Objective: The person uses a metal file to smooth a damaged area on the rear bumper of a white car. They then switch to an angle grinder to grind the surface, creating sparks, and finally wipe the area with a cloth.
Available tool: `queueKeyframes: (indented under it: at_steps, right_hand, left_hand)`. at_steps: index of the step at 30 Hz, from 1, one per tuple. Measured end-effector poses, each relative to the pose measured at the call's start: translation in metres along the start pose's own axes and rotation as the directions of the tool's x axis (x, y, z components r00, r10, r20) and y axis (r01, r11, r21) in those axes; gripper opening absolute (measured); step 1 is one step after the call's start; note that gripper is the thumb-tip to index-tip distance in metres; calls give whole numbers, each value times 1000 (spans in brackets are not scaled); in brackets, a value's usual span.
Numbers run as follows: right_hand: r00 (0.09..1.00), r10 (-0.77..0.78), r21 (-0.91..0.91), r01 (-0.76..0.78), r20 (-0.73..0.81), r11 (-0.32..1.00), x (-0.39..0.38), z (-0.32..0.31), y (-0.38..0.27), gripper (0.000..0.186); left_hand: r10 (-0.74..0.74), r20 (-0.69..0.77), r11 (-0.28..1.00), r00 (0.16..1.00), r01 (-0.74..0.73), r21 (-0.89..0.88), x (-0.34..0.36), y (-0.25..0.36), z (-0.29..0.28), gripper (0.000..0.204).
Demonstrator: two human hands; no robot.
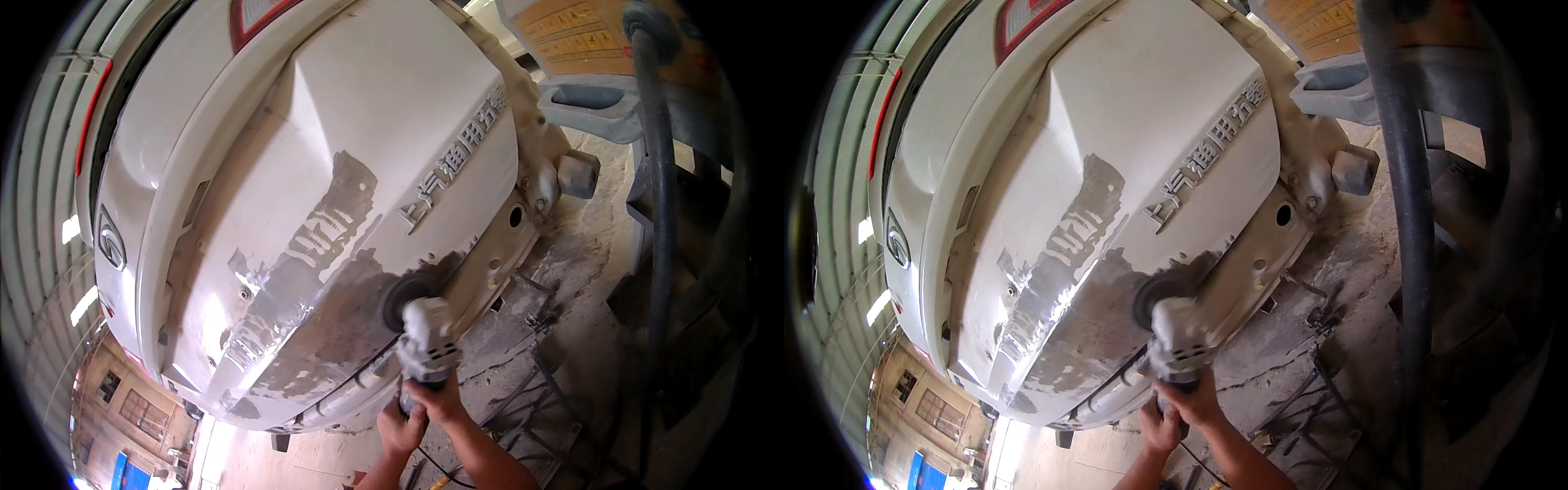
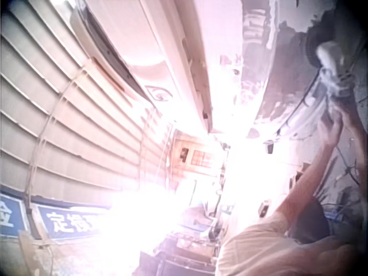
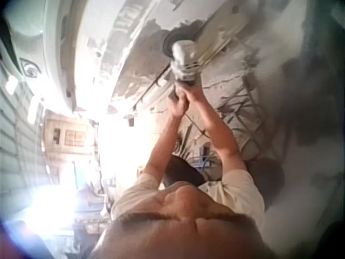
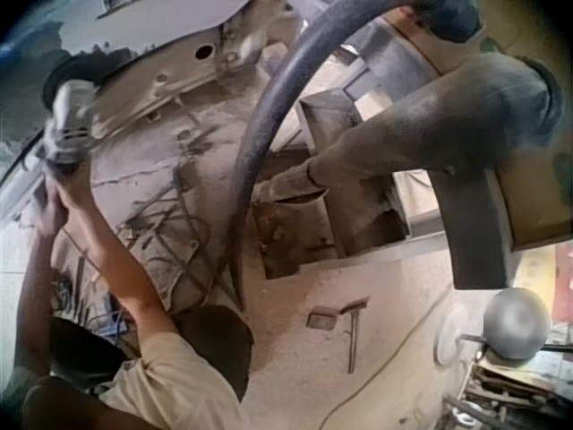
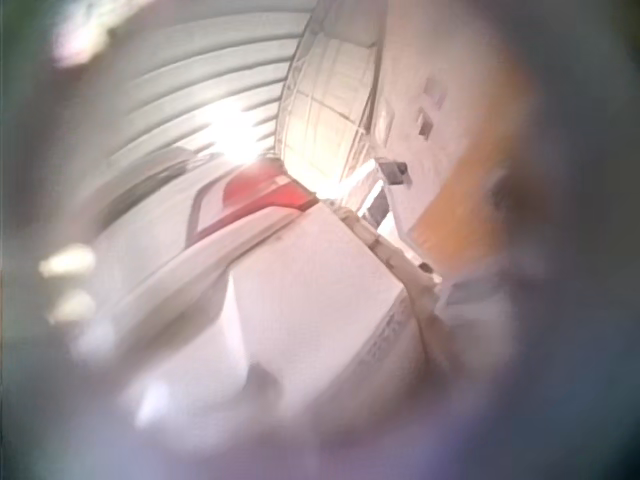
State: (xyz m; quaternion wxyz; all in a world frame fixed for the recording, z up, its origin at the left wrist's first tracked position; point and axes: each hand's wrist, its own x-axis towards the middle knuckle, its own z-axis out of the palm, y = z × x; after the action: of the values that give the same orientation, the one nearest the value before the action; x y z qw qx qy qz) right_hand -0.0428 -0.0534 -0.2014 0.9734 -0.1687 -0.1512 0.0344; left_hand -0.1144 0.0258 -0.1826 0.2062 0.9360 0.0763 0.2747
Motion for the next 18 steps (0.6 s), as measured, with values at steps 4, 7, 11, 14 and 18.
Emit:
queueKeyframes:
  at_steps: [4, 7, 11, 14, 18]
  right_hand:
    - [995, 52, -96, -44, 83, 994, -19, -9, 17, 35]
    - [972, 108, -285, -45, 208, 958, -28, -11, 28, 43]
    - [994, 75, -39, -72, 85, 997, -11, -8, 23, 57]
    - [999, 27, 70, -31, 46, 997, -19, 1, 26, 42]
    - [980, 104, -148, -79, 172, 986, -35, -7, 47, 50]
  left_hand:
    - [34, -61, 993, 998, -40, -108, -22, -25, 9, 50]
    - [124, -188, 947, 974, -173, -270, -33, -33, 14, 52]
    - [-10, 29, 999, 1000, 8, 44, -11, -35, -3, 60]
    - [76, -26, 996, 997, -78, -46, -22, -51, -2, 58]
    - [33, -93, 990, 995, -46, -133, -38, -56, -3, 64]
